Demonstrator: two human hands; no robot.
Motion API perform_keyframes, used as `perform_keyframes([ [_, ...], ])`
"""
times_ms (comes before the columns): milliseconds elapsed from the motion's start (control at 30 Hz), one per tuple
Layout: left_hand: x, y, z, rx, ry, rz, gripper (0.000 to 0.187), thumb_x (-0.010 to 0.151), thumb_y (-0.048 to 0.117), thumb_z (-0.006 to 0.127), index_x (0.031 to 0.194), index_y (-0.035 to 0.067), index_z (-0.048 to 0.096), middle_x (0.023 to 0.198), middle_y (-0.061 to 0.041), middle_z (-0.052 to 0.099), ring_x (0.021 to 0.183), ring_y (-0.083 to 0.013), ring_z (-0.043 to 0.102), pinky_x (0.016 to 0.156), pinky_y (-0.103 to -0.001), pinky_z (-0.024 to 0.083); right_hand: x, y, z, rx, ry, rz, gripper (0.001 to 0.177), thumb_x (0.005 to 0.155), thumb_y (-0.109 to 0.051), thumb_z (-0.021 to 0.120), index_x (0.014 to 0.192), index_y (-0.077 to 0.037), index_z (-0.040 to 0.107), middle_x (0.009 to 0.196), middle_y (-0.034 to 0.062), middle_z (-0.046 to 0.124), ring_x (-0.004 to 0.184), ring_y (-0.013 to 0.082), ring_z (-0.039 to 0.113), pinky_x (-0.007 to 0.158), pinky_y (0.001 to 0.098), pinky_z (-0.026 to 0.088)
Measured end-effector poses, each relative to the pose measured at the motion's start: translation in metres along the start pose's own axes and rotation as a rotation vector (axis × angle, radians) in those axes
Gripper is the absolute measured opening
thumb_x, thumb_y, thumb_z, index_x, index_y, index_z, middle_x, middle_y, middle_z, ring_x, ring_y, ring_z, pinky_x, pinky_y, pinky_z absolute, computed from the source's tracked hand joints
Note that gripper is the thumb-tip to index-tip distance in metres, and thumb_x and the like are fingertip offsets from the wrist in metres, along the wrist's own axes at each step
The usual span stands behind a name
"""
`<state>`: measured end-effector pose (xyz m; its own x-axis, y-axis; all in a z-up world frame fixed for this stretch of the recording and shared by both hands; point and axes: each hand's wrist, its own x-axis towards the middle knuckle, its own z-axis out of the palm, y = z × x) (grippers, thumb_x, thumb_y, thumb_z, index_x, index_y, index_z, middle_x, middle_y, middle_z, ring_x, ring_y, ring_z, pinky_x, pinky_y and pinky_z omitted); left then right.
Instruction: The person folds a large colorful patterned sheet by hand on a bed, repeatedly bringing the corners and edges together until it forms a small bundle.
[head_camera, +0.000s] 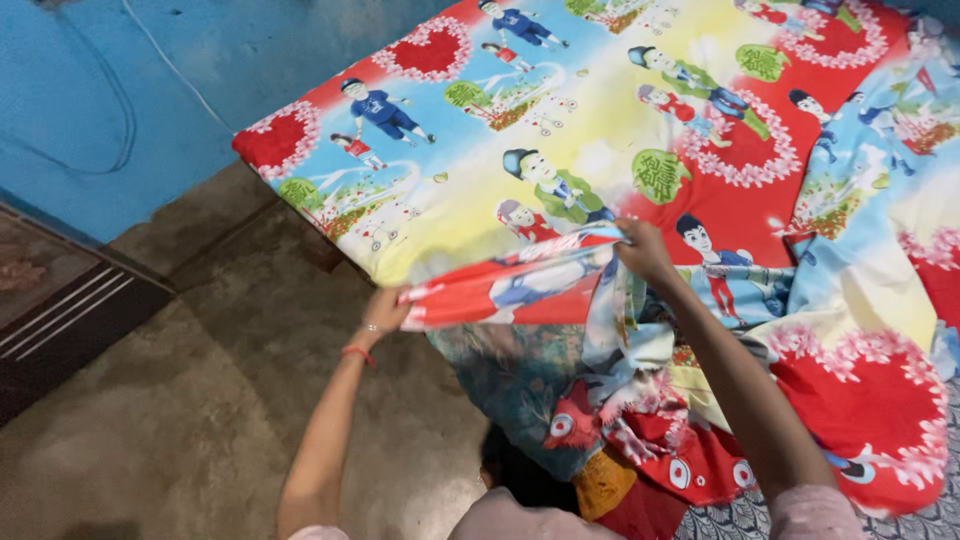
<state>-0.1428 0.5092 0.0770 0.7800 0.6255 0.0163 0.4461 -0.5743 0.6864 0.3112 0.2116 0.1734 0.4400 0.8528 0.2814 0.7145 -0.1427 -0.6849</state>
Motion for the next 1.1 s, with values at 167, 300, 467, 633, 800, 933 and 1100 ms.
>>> perform_keyframes([
  [167, 0.048, 0.111, -0.041, -0.009, 0.282, 0.191, 0.019, 0.081, 0.012, 0.062, 0.097, 0.008, 0.071, 0.087, -0.023, 0.068, 0.087, -0.0439, 0.067, 0.072, -0.048, 0.052, -0.015, 0.02, 0.001, -0.249, 0.02, 0.295, 0.046, 0.087, -0.007, 0.063, 0.133, -0.012, 0.069, 0.112, 0.0241, 0.072, 0.11, 0.0379, 0.069, 0.094, 0.0456, 0.054],
  [300, 0.075, 0.208, -0.043, -0.056, 0.357, 0.288, 0.02, 0.076, 0.015, 0.068, 0.095, 0.011, 0.073, 0.083, -0.019, 0.07, 0.082, -0.042, 0.069, 0.069, -0.048, 0.053, -0.004, -0.027, 0.017, -0.105, -0.385, -0.147, 0.107, 0.069, -0.023, 0.09, 0.155, 0.0, 0.031, 0.158, 0.0241, 0.038, 0.148, 0.0368, 0.035, 0.121, 0.042, 0.03],
  [467, 0.072, 0.265, -0.025, 0.003, 0.349, 0.29, 0.013, 0.078, 0.017, 0.071, 0.09, 0.013, 0.074, 0.081, -0.017, 0.071, 0.077, -0.0409, 0.069, 0.068, -0.049, 0.052, 0.002, -0.155, 0.034, 0.338, -0.322, -0.31, 0.118, 0.079, -0.033, 0.089, 0.159, 0.004, 0.011, 0.157, 0.0297, 0.033, 0.145, 0.0354, 0.034, 0.115, 0.0418, 0.029],
  [633, 0.049, 0.256, -0.034, -0.065, 0.243, 0.241, 0.025, 0.078, 0.02, 0.071, 0.102, 0.015, 0.065, 0.076, -0.01, 0.073, 0.073, -0.0346, 0.071, 0.064, -0.045, 0.051, 0.025, -0.196, 0.057, 0.11, -0.273, -0.143, 0.051, 0.089, -0.027, 0.082, 0.13, -0.005, 0.061, 0.108, 0.0194, 0.069, 0.099, 0.027, 0.065, 0.088, 0.0394, 0.052],
  [800, 0.039, 0.206, -0.05, -0.163, 0.097, 0.228, 0.04, 0.082, 0.03, 0.076, 0.113, 0.013, 0.058, 0.072, -0.012, 0.066, 0.066, -0.0326, 0.066, 0.061, -0.042, 0.048, 0.035, -0.206, 0.067, 0.049, -0.249, -0.335, 0.022, 0.087, -0.01, 0.078, 0.107, -0.003, 0.074, 0.087, 0.0167, 0.07, 0.074, 0.0246, 0.062, 0.068, 0.0395, 0.05],
  [933, 0.046, 0.144, -0.046, -0.025, 0.113, 0.308, 0.045, 0.083, 0.043, 0.084, 0.101, 0.008, 0.062, 0.081, -0.015, 0.067, 0.076, -0.034, 0.066, 0.069, -0.042, 0.05, 0.051, -0.214, 0.051, 0.401, -0.342, -0.308, 0.021, 0.092, -0.003, 0.066, 0.113, 0.001, 0.07, 0.099, 0.0069, 0.071, 0.089, 0.0133, 0.064, 0.081, 0.029, 0.05],
  [1100, 0.062, 0.066, -0.033, 0.182, 0.292, 0.246, 0.05, 0.079, 0.05, 0.087, 0.093, 0.006, 0.068, 0.093, -0.016, 0.069, 0.092, -0.0368, 0.066, 0.079, -0.045, 0.052, 0.065, -0.221, 0.049, 0.72, -0.453, -0.174, 0.019, 0.098, -0.004, 0.061, 0.115, 0.003, 0.067, 0.105, 0.0014, 0.069, 0.098, 0.0089, 0.062, 0.089, 0.0247, 0.05],
])
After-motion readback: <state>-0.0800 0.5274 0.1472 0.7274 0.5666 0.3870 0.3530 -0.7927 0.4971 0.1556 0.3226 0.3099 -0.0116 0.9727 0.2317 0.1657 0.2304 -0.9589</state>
